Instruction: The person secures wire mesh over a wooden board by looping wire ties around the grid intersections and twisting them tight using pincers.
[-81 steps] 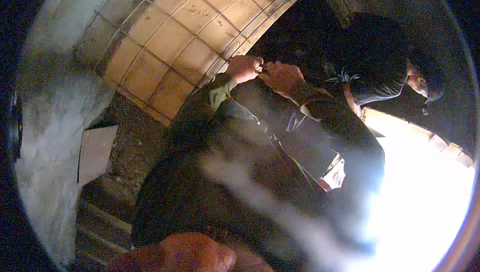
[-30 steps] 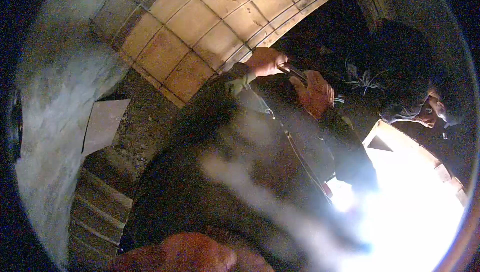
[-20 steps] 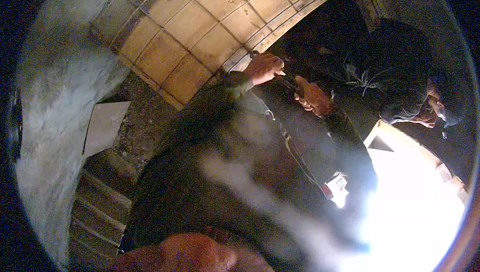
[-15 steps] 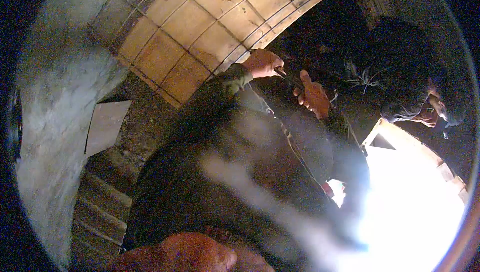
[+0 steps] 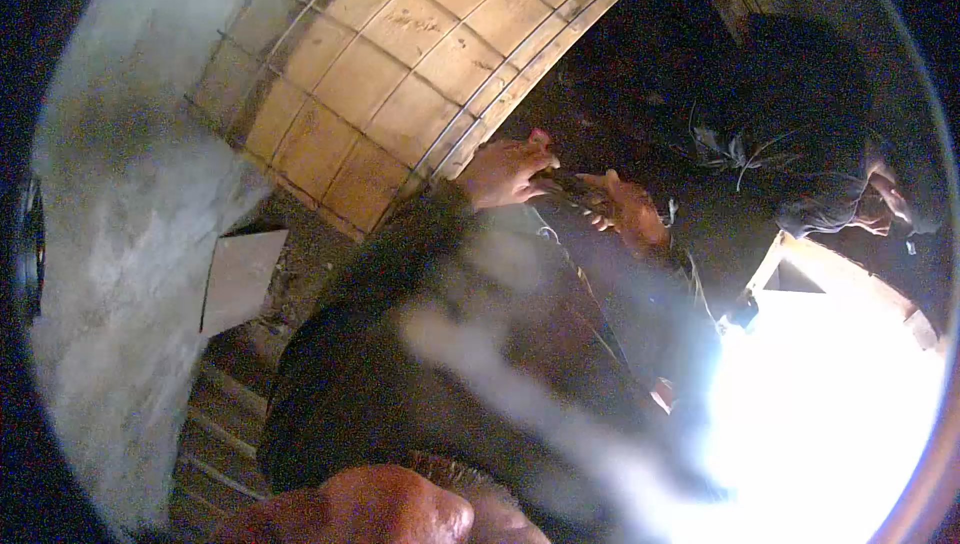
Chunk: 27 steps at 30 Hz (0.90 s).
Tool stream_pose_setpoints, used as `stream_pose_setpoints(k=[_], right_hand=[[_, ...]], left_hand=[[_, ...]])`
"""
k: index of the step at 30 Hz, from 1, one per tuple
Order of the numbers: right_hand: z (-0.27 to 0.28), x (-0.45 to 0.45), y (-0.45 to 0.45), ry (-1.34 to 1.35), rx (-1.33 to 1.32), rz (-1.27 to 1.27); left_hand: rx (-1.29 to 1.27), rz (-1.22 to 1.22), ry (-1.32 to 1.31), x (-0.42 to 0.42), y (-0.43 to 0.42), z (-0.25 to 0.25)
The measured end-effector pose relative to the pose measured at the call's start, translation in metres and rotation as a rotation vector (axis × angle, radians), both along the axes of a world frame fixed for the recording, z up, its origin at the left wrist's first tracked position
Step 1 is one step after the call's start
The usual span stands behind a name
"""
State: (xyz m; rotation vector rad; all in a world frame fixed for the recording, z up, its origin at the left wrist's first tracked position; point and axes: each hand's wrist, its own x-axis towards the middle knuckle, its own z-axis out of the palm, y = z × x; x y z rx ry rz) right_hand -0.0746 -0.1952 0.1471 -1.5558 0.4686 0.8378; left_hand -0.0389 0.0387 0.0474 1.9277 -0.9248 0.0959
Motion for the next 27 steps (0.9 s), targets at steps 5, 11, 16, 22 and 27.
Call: stream_pose_setpoints(k=[5, 11, 16, 22, 27], right_hand=[[-0.005, 0.012, 0.034, 0.019, 0.322, -0.025], [-0.014, 0.017, 0.047, -0.807, -0.241, 0.23], [0.03, 0.065, 0.036, -0.997, -0.422, 0.326], [-0.16, 0.039, 0.011, -0.307, 0.556, -0.286], [-0.105, 0.031, 0.037, -0.049, 0.587, -0.319]], left_hand=[[-0.275, 0.139, 0.5, -0.012, 0.009, -0.012], [0.444, 0.444, 0.259, 0.007, 0.027, 0.062], [0.358, 0.087, 0.156, -0.001, 0.032, 0.05], [-0.171, 0.242, 0.395, -0.002, 0.034, 0.057], [-0.516, 0.394, 1.21, -0.001, 0.049, 0.079]])
